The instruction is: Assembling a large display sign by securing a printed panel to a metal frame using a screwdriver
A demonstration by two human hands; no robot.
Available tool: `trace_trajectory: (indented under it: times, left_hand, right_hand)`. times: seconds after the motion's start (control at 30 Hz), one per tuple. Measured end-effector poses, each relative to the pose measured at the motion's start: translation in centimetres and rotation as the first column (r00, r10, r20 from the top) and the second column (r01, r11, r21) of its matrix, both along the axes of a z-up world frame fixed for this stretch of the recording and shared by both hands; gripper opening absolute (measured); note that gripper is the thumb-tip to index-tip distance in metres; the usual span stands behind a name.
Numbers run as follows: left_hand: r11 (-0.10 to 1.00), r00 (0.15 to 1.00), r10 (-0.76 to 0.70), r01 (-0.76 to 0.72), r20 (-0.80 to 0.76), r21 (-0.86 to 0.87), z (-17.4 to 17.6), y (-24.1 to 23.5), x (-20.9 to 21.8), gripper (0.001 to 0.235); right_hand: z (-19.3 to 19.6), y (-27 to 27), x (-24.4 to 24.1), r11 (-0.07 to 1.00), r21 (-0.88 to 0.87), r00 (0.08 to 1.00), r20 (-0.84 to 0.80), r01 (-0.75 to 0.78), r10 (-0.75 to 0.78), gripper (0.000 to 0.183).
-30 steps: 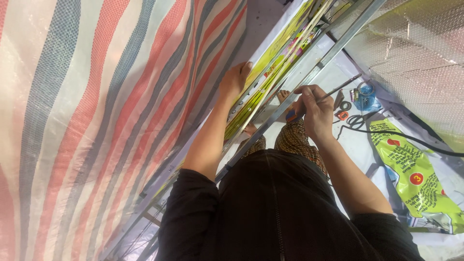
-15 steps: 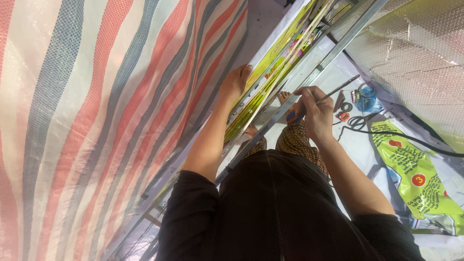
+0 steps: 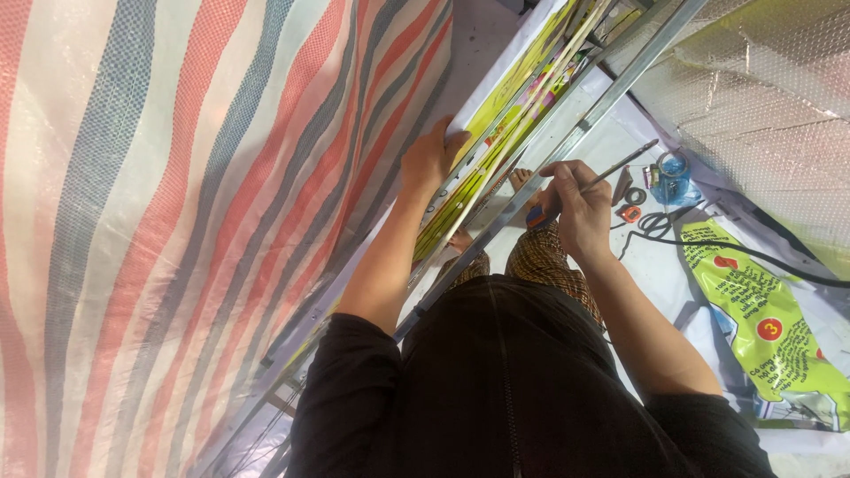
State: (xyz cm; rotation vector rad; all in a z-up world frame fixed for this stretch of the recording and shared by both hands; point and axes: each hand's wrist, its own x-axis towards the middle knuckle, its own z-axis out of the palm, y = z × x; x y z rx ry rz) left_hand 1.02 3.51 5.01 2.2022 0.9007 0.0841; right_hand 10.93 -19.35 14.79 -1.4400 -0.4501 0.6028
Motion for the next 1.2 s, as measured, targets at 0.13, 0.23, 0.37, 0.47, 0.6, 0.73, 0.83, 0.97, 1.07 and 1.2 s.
trace_trajectory:
  times: [0.13,0.23,0.37,0.47,0.6,0.73,0.83,0.97,1.07,1.2]
  left_hand:
    - [0.996,0.994,0.060,-0.053,-0.095,0.078,0.2,-0.4,0.4,0.062]
    - [0.992,0.992,0.078,-0.067,-0.094,0.111,-0.9,-0.4,0.5,0.057]
    - [0.990,0.987,0.098,-0.084,-0.125,0.112,-0.8,-0.4,0.7,0.057]
    - [0.992,0.988,0.096,-0.084,-0.124,0.095,0.2,-0.5,0.6,0.054]
    - [0.996,0.971,0.065,-0.051,-0.229,0.067,1.2,0.0,0.7,0.055]
    - [0.995,0.987,0.016,0.000,-0.157,0.100,3.8,0.0,2.6,0.053]
    - [0.992,0.999,-0.015,0.020,-0.043,0.124,2.2,0.7,6.2,0.053]
    - [0.996,0.997,-0.078,0.079,-0.025,0.045,2.0,2.1,12.4,0.059]
    - [0.994,0.995,-0.101,0.101,-0.021,0.034,0.1,3.5,16.7,0.058]
    - [0.991,0.983,-0.122,0.129,-0.136,0.043,0.3,3.3,19.5,0.051]
  right_hand:
    - [-0.1,-0.1,0.0,1.000,-0.013,1.000,0.006,0.013,-0.013,0.029]
    - [-0.5,-0.3,0.0,1.000,-0.020,1.000,0.005,0.018,-0.018,0.029]
    - [-0.1,-0.3,-0.2,0.999,-0.032,1.000,-0.002,0.022,-0.022,0.029]
    - [-0.3,-0.6,-0.3,0.999,-0.031,1.000,0.002,0.029,-0.029,0.028]
    - [-1.1,-1.0,-0.2,0.995,-0.011,0.995,-0.027,0.101,-0.101,0.026]
    - [-1.0,-1.4,1.5,0.997,0.021,0.995,-0.063,0.075,-0.073,0.027]
    - [-0.4,-0.7,3.6,1.000,0.020,0.998,-0.059,-0.003,0.004,0.029]
    - [1.3,0.0,6.2,0.996,0.039,0.994,-0.079,-0.077,0.080,0.028]
    - [0.2,-0.3,8.9,0.995,0.017,0.992,-0.072,-0.102,0.103,0.030]
    - [1.4,-0.8,11.8,0.983,-0.128,0.973,-0.206,-0.134,0.106,0.026]
